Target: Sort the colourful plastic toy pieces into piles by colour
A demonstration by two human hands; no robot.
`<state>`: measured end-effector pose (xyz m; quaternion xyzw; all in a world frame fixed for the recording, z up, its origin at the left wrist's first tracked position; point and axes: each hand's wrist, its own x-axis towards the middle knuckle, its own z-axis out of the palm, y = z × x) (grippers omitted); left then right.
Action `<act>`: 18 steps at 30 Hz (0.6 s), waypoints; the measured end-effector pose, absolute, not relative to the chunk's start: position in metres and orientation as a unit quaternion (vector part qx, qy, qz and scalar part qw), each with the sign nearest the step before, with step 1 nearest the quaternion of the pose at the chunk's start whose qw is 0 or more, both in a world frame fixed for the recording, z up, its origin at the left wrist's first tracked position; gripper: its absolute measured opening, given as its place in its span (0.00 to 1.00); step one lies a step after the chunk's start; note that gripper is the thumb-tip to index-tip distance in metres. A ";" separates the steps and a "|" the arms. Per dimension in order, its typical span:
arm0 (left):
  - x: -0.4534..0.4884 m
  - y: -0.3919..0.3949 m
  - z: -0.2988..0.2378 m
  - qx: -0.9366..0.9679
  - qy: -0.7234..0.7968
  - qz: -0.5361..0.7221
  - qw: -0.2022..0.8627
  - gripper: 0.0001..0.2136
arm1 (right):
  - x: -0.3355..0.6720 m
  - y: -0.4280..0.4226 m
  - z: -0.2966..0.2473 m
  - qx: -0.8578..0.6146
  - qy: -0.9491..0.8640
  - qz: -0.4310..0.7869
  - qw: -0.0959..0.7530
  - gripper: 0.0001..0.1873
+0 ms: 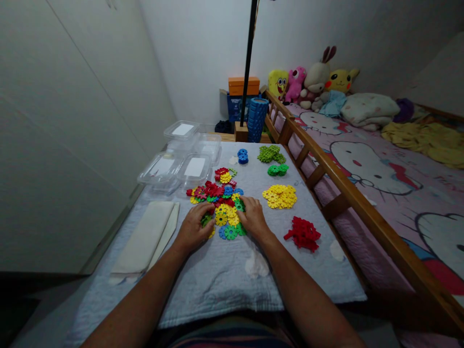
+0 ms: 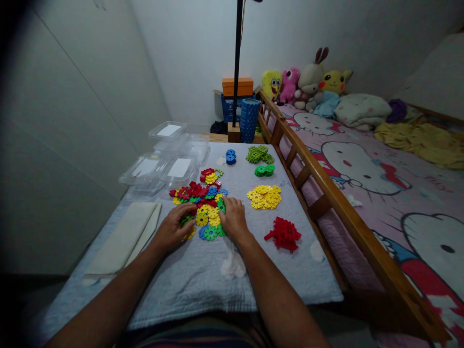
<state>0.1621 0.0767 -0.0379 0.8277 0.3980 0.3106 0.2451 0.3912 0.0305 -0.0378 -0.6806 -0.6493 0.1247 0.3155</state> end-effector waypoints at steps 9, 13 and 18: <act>0.163 0.078 -0.037 0.826 0.404 0.309 0.244 0.18 | 0.397 0.028 -0.038 -0.670 -0.582 0.167 0.429 0.12; 0.163 0.077 -0.036 0.822 0.409 0.309 0.248 0.18 | 0.398 0.028 -0.039 -0.673 -0.550 0.183 0.460 0.08; 0.163 0.077 -0.033 0.821 0.409 0.307 0.255 0.18 | 0.399 0.029 -0.039 -0.667 -0.541 0.212 0.468 0.08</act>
